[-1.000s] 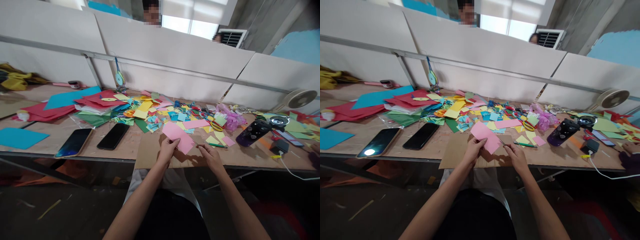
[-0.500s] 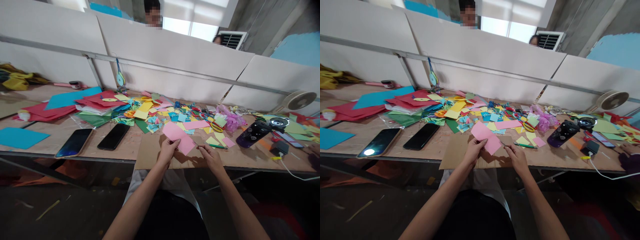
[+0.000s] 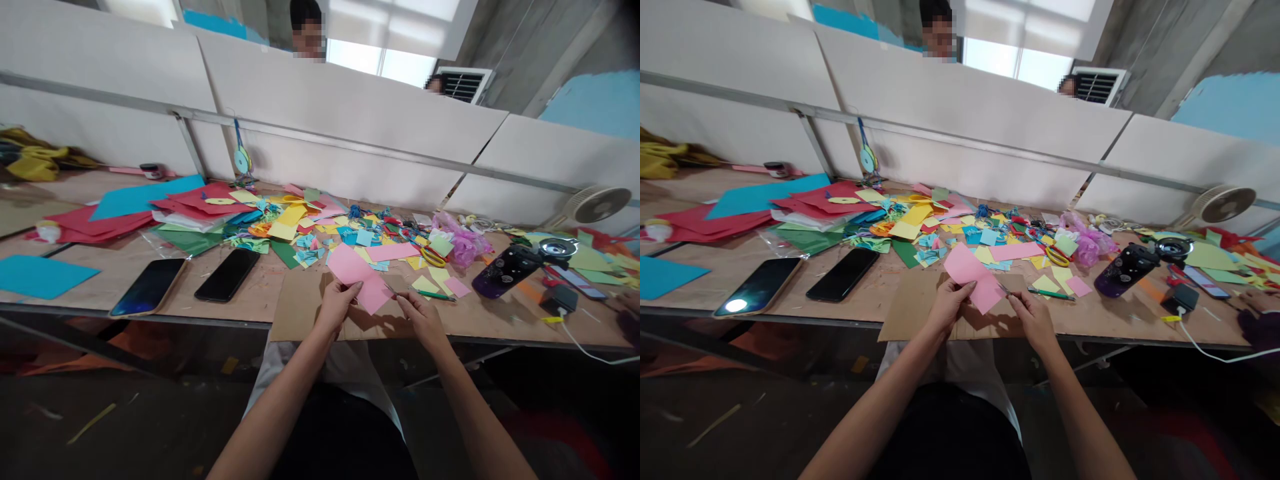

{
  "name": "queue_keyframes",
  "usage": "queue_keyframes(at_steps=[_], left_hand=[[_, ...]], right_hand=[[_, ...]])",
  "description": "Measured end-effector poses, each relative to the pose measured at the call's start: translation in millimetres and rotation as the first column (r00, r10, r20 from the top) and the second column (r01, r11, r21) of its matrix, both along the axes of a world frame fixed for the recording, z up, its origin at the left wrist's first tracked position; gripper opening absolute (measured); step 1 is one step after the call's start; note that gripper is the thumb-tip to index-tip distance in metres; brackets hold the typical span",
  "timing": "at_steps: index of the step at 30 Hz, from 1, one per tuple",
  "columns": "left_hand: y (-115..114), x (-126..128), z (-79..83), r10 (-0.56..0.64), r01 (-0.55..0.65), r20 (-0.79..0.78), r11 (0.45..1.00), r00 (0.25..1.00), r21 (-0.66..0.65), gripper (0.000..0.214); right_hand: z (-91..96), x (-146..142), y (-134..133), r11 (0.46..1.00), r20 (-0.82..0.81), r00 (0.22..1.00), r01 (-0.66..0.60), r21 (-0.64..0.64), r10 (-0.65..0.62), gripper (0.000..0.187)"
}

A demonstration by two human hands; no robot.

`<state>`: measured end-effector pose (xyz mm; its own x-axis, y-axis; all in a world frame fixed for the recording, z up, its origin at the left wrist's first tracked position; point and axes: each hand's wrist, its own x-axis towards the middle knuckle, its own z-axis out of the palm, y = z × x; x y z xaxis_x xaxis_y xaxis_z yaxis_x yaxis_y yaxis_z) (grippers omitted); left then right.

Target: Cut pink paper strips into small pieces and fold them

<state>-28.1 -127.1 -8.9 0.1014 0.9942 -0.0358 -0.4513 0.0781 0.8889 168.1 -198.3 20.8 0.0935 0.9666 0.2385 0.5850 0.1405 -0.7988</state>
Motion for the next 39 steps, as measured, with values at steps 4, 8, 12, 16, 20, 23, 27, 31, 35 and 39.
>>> queue_keyframes(at_steps=[4, 8, 12, 16, 20, 23, 27, 31, 35, 39], left_hand=[[0.4, 0.2, -0.6, -0.002, 0.002, -0.007, 1.0, 1.0, -0.002, 0.045], [0.3, -0.1, -0.2, 0.001, -0.001, -0.01, 1.0, 1.0, -0.006, 0.044], [-0.2, -0.4, 0.1, 0.0, 0.0, -0.001, 1.0, 1.0, -0.006, 0.042], [0.2, -0.5, -1.0, 0.001, -0.001, 0.001, 1.0, 1.0, -0.005, 0.043], [0.8, -0.3, -1.6, -0.005, 0.005, 0.003, 1.0, 1.0, -0.005, 0.044], [0.3, -0.2, -0.9, -0.018, 0.018, 0.0, 1.0, 1.0, -0.003, 0.044], [-1.0, 0.0, 0.2, -0.026, 0.026, 0.005, 1.0, 1.0, -0.007, 0.043], [-2.0, -0.3, 1.2, -0.035, 0.035, 0.0, 0.999, 0.999, -0.01, 0.044], [-2.6, -0.4, 2.2, -0.038, 0.038, 0.007, 0.999, 0.999, -0.013, 0.044], [-2.8, -0.3, 2.2, -0.04, 0.041, 0.01, 0.999, 0.999, -0.011, 0.044]], right_hand=[[-0.5, -0.9, 0.6, 1.0, -0.004, 1.0, -0.003, -0.001, 0.003, 0.038], [-0.6, -1.4, 0.1, 1.0, -0.008, 1.0, 0.01, 0.005, -0.01, 0.038], [-0.8, -2.2, -0.2, 1.0, -0.004, 1.0, 0.024, 0.016, -0.024, 0.038], [-1.1, -2.6, 0.1, 0.999, -0.002, 1.0, 0.027, 0.024, -0.027, 0.038], [-1.6, -2.1, 0.7, 1.0, -0.016, 1.0, 0.006, 0.013, -0.006, 0.038], [-1.2, -2.6, 1.3, 1.0, -0.026, 1.0, 0.0, 0.008, 0.001, 0.037], [-0.9, -4.3, 2.0, 1.0, -0.044, 0.999, 0.007, 0.009, -0.007, 0.037], [-1.7, -5.2, 2.1, 1.0, -0.042, 0.999, 0.016, 0.025, -0.015, 0.037], [-2.4, -5.2, 2.4, 0.999, -0.026, 1.0, 0.019, 0.032, -0.018, 0.037], [-3.8, -5.1, 3.2, 0.999, -0.051, 0.999, 0.013, 0.031, -0.012, 0.036]])
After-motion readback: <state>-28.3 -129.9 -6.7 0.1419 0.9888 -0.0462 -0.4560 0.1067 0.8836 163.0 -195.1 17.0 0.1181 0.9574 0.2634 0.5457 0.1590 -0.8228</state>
